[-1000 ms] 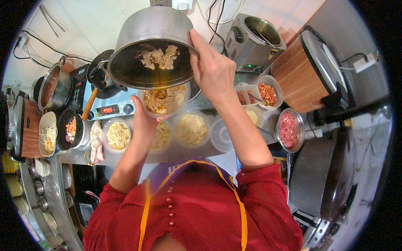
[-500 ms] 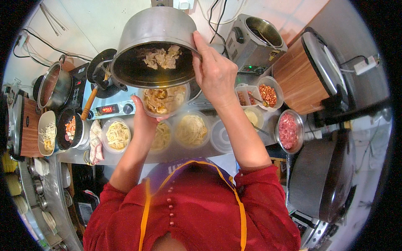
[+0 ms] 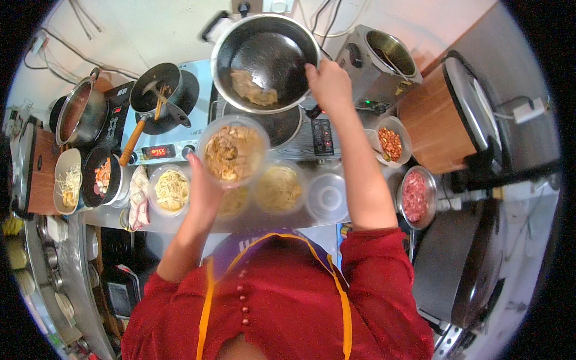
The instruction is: The person assembles a noodle dish in a clear plastic container. They add bean sprouts, cabbage, and fried tofu using tongs, then add cooked meat and broth from pots on the stove. The person finishes by adding a spoonful of sauce and placing a lid on the container.
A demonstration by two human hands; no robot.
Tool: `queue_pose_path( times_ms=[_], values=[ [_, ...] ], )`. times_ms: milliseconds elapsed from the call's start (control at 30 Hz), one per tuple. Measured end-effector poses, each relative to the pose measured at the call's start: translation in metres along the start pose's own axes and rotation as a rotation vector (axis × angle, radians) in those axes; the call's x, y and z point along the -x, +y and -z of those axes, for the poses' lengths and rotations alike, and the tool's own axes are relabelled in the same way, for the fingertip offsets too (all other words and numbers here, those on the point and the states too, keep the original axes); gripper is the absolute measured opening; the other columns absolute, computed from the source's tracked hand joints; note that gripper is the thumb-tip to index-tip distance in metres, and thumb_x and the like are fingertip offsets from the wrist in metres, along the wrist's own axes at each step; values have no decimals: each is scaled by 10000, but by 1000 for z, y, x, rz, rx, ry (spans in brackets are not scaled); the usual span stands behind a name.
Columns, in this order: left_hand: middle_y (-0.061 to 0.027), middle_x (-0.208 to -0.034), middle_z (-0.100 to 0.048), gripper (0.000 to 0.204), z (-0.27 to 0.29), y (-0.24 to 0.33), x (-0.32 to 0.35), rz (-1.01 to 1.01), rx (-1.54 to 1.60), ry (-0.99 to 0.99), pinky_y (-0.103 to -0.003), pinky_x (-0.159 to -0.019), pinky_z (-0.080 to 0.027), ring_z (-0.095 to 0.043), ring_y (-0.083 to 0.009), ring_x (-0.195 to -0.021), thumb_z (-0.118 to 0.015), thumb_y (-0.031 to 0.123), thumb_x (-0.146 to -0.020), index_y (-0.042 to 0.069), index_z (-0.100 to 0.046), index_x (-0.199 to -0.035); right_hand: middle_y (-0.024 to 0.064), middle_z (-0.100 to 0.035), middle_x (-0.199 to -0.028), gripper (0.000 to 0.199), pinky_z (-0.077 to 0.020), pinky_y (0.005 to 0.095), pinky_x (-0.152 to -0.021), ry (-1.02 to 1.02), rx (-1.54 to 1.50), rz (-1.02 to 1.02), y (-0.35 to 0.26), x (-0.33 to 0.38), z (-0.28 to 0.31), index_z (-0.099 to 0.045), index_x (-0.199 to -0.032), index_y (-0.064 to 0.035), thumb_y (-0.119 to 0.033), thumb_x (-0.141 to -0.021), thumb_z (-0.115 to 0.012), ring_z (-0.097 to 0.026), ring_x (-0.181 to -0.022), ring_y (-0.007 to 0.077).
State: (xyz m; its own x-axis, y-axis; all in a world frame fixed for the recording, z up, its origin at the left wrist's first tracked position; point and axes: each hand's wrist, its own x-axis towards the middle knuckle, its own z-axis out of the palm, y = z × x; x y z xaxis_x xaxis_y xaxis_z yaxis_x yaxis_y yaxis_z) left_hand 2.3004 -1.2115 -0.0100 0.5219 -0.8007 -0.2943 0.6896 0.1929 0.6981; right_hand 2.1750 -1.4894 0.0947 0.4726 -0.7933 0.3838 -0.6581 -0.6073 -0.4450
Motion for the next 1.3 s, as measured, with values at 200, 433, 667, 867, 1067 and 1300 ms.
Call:
queue_pose_path(
  times_ms=[200,433,667,867,1067,1300],
  values=[
    [-131,-1514,-395,735,48,28,63,-96,-11,66,-430,-1141,-341,-387,-263,-1402,-250,592,-1025,40,-284,-1509,109,-536,-572,444,-449,407,-562,-598,-345,-110,66,-21,-52,-628,-775,123,-313,-855,-646,-515,-549,185],
    [-115,-1506,-410,760,112,51,120,-200,50,352,-443,-1108,-382,-419,-263,-1376,-336,614,-1000,49,-287,-1507,-3,-493,-540,336,-321,281,-388,-824,-321,-281,79,-32,-83,-594,-726,-34,-297,-931,-641,-423,-390,99],
    [-107,-1544,-356,764,155,69,152,-299,120,385,-458,-1141,-333,-360,-274,-1417,-320,629,-994,88,-255,-1529,161,-672,-895,271,-513,420,-676,-68,356,543,-18,-22,-76,-631,-1057,-12,-223,-892,-672,-649,-774,340],
    [-122,-1558,-330,814,184,87,164,-315,167,353,-456,-1160,-307,-345,-284,-1424,-313,657,-976,64,-244,-1529,213,-545,-1241,651,-516,460,-900,-531,-35,647,-186,31,-130,-385,-1456,-111,-222,-872,-650,-611,-1065,394],
    [-133,-1546,-346,855,197,120,185,-380,163,460,-436,-1173,-290,-357,-283,-1416,-317,672,-966,17,-259,-1513,210,-517,-1184,777,-527,458,-832,-565,141,599,-223,36,-174,-317,-1506,-132,-69,-793,-619,-617,-993,394],
    [-112,-1539,-373,869,211,160,209,-533,193,561,-437,-1158,-308,-372,-270,-1405,-330,710,-947,56,-294,-1519,277,-539,-1075,599,-520,502,-779,-419,-6,547,-214,34,-163,-383,-1439,-7,-77,-864,-533,-614,-846,467]
  ],
)
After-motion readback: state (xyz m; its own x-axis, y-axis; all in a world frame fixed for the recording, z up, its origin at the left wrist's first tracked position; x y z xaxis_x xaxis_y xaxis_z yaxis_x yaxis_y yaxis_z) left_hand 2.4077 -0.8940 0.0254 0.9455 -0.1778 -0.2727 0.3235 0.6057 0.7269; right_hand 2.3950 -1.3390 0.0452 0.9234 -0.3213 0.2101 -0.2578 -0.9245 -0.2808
